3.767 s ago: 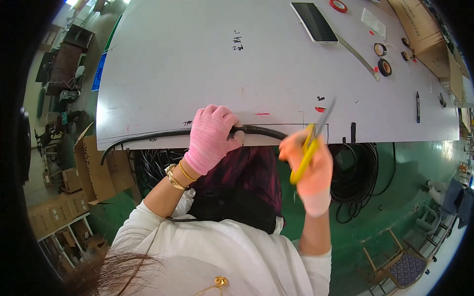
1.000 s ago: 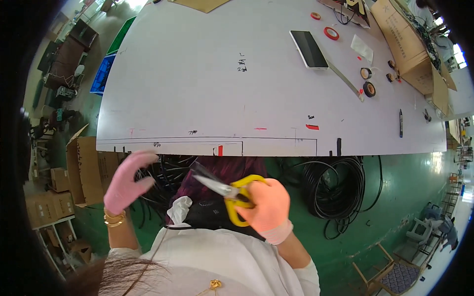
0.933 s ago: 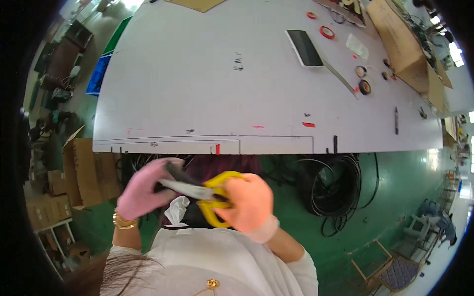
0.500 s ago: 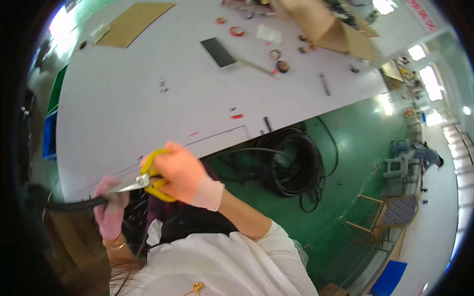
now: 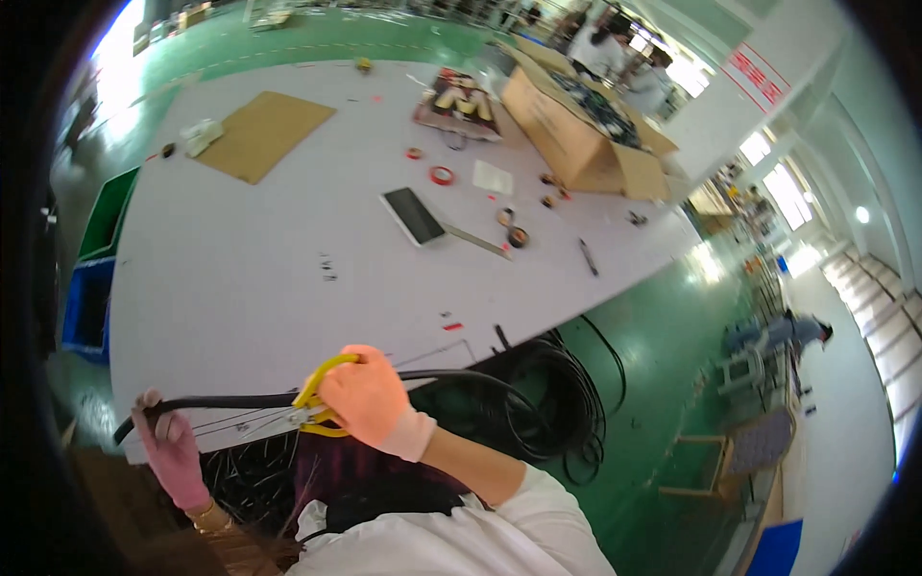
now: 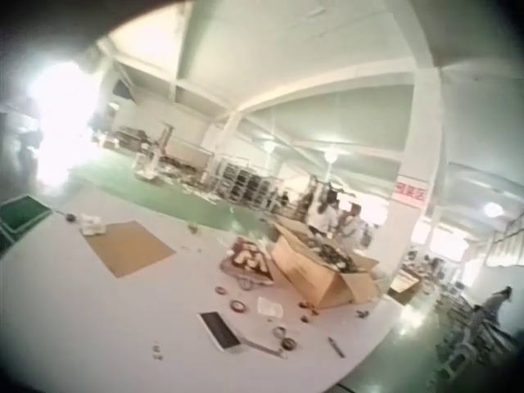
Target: Cutting black cables to length using yellow-handled snips.
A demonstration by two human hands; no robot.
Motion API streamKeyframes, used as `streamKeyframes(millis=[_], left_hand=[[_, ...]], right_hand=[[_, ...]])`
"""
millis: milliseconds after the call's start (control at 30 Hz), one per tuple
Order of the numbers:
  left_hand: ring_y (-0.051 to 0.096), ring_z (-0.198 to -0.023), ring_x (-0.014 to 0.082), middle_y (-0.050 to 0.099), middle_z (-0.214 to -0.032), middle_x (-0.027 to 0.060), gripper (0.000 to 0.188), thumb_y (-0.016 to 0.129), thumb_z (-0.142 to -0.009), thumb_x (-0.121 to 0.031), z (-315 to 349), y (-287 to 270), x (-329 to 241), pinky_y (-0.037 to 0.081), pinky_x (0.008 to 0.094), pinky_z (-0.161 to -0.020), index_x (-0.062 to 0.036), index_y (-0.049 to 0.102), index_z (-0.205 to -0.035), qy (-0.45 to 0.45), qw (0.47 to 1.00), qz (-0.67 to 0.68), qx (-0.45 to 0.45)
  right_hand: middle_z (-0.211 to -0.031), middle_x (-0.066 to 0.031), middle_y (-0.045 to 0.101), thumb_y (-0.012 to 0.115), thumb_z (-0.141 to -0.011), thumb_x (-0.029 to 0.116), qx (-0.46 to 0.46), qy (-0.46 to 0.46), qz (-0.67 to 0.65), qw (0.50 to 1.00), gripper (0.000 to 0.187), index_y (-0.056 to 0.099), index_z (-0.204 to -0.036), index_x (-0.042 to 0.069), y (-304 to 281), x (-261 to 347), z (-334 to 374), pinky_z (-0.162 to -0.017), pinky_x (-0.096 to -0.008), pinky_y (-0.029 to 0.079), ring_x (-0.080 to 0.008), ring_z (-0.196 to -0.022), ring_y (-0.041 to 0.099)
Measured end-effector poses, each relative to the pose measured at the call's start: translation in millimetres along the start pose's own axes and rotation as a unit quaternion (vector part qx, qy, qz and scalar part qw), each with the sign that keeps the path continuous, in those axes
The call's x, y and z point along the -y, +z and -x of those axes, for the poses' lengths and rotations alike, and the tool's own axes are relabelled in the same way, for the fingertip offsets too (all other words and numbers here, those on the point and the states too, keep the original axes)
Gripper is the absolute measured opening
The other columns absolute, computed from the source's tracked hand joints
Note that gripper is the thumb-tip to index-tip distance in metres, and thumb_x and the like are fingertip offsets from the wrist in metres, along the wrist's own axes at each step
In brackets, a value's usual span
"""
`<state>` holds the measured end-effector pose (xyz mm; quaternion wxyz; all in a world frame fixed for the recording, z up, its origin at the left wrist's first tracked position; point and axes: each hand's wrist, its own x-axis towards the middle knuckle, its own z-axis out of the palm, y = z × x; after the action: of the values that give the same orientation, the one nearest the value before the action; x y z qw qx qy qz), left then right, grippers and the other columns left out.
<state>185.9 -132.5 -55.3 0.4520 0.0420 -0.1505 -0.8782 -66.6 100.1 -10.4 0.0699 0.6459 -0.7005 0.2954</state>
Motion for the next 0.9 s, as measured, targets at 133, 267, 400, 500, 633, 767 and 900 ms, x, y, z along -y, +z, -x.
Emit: streamKeyframes(millis=[133, 267, 400, 500, 633, 767, 900], left_hand=[[0.029, -0.058, 0.0072, 0.047, -0.089, -0.0045, 0.023, 0.042, -0.109, -0.031, -7, -25, -12, 0.028, 0.0249, -0.054, -0.012, 0.052, -0.101, -0.002, 0.993, 0.105, 0.05], [0.023, -0.051, 0.0067, 0.042, -0.078, -0.0072, 0.033, 0.036, -0.108, -0.038, -10, -47, -24, 0.023, 0.0242, -0.048, -0.0166, 0.049, -0.087, -0.041, 0.987, 0.147, 0.046], [0.035, -0.056, 0.0058, 0.064, -0.107, 0.005, 0.035, 0.045, -0.108, -0.032, -10, -58, -45, 0.034, 0.0246, -0.057, -0.0044, 0.055, -0.127, 0.026, 0.974, 0.122, -0.188], [0.052, -0.083, 0.0135, 0.06, -0.122, 0.0139, 0.033, 0.056, -0.102, -0.016, 2, -93, -85, 0.047, 0.0273, -0.079, -0.0004, 0.052, -0.131, 0.197, 0.952, 0.019, -0.232], [0.057, -0.114, 0.0262, 0.058, -0.126, 0.0134, 0.048, 0.066, -0.085, -0.005, 17, -63, -84, 0.046, 0.0389, -0.1, -0.0037, 0.054, -0.131, 0.41, 0.523, -0.654, -0.362], [0.06, -0.095, 0.0232, 0.066, -0.092, 0.0006, 0.01, 0.076, -0.08, -0.017, 6, -64, -55, 0.045, 0.0401, -0.093, -0.0125, 0.067, -0.082, 0.335, 0.472, -0.813, -0.06], [0.058, -0.081, 0.022, 0.06, -0.076, -0.0016, 0.024, 0.078, -0.079, -0.027, -3, -77, -58, 0.045, 0.0374, -0.088, -0.013, 0.062, -0.067, 0.315, 0.431, -0.84, -0.095]], right_hand=[[-0.099, -0.0014, 0.07, 0.074, -0.076, 0.012, 0.16, 0.041, -0.156, 0.974, 0.025, 0.056, -0.094, 0.009, 34, 5, -14, -0.088, -0.0403, 0.049, -0.0267, -0.082, 0.062], [-0.09, -0.0084, 0.067, 0.08, -0.081, 0.02, 0.328, 0.105, -0.274, 0.898, 0.03, 0.064, -0.102, 0.005, 39, 32, -49, -0.071, -0.0381, 0.048, -0.0306, -0.078, 0.056], [-0.102, -0.0092, 0.075, 0.077, -0.064, 0.0, 0.202, -0.011, -0.136, 0.97, 0.025, 0.062, -0.083, 0.003, 51, 15, -61, -0.073, -0.0416, 0.05, -0.0359, -0.077, 0.059], [-0.1, -0.0084, 0.075, 0.071, -0.056, -0.003, 0.213, -0.076, -0.119, 0.967, 0.025, 0.059, -0.077, 0.003, 61, 18, -67, -0.072, -0.0418, 0.05, -0.0352, -0.076, 0.059], [-0.091, -0.0066, 0.075, 0.069, -0.055, -0.003, 0.235, -0.112, -0.052, 0.964, 0.023, 0.058, -0.074, 0.005, 81, 28, -67, -0.069, -0.0399, 0.048, -0.0325, -0.073, 0.058], [-0.085, -0.0055, 0.074, 0.068, -0.054, -0.004, 0.226, -0.151, -0.03, 0.962, 0.024, 0.061, -0.075, 0.005, 97, 25, -66, -0.069, -0.0384, 0.048, -0.0301, -0.071, 0.057], [-0.085, -0.0062, 0.074, 0.068, -0.056, -0.004, 0.234, -0.14, -0.041, 0.961, 0.022, 0.061, -0.075, 0.005, 110, 34, -75, -0.068, -0.0379, 0.048, -0.0287, -0.07, 0.057]])
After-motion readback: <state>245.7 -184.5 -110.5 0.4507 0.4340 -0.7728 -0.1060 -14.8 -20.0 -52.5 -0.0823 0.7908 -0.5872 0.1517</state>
